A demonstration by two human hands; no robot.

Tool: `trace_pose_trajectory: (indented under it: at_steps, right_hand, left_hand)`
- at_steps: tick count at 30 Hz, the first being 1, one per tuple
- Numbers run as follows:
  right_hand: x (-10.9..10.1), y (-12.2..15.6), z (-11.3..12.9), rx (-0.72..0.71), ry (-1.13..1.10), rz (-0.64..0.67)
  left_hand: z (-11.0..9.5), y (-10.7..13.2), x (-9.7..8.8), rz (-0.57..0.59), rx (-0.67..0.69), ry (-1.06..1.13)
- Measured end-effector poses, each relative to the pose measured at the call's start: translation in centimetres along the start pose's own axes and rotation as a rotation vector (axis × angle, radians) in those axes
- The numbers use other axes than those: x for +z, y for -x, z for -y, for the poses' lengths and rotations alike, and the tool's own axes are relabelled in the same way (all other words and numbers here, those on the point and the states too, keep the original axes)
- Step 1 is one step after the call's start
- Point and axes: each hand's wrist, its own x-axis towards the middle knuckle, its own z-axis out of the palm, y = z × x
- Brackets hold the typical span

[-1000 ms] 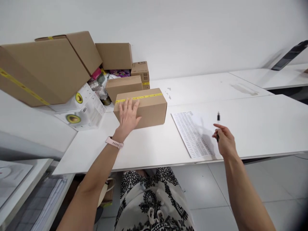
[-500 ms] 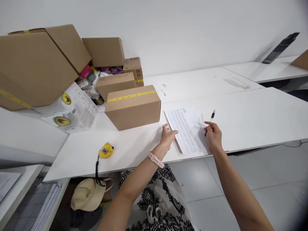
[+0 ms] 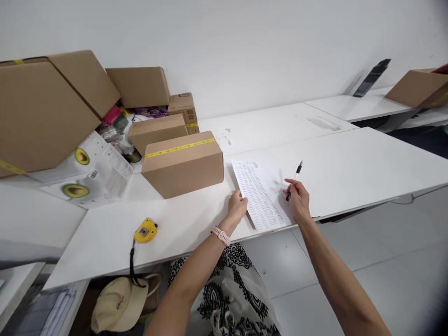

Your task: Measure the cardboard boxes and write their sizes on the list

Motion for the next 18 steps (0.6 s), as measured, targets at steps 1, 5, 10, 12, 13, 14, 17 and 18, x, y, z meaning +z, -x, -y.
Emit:
trace_pose_trajectory:
  at_steps: [1, 5, 10, 12, 13, 14, 17, 18]
  right_hand:
    - [-0.2, 0.1, 0.6, 0.028, -0.104, -0.001]
    - [-1.5, 0.9, 4.1, 0.034, -0.409, 0.060]
    - [-2.2, 2.5, 9.1, -0.197, -0.421, 0.110]
    - [-1.2, 3.5, 10.5, -0.312, -0.403, 0.085]
    - [-0.5, 4.2, 11.1, -0.368, -0.399, 0.060]
    - [0.3, 4.9, 11.5, -0.417, -0.398, 0.034]
    - [3.2, 7.2, 12.5, -0.438, -0.425, 0.077]
    - [4.2, 7.8, 12.7, -0.389, -0.451, 0.160]
  left_hand:
    - [0.3, 0.6, -0.5, -0.003, 0.006, 0.005]
    - [2.2, 5.1, -3.6, 0.015, 0.011, 0.037]
    - [6.0, 12.8, -7.8, 0.035, -0.027, 0.166]
    - [7.6, 15.1, -8.8, -0.025, -0.051, 0.223]
    - [8.3, 15.9, -9.3, -0.060, -0.061, 0.243]
    - [8.9, 16.5, -9.7, -0.094, -0.069, 0.256]
    - [9.9, 17.4, -11.2, -0.217, -0.066, 0.242]
    - [10.1, 17.4, -11.7, -0.249, -0.054, 0.227]
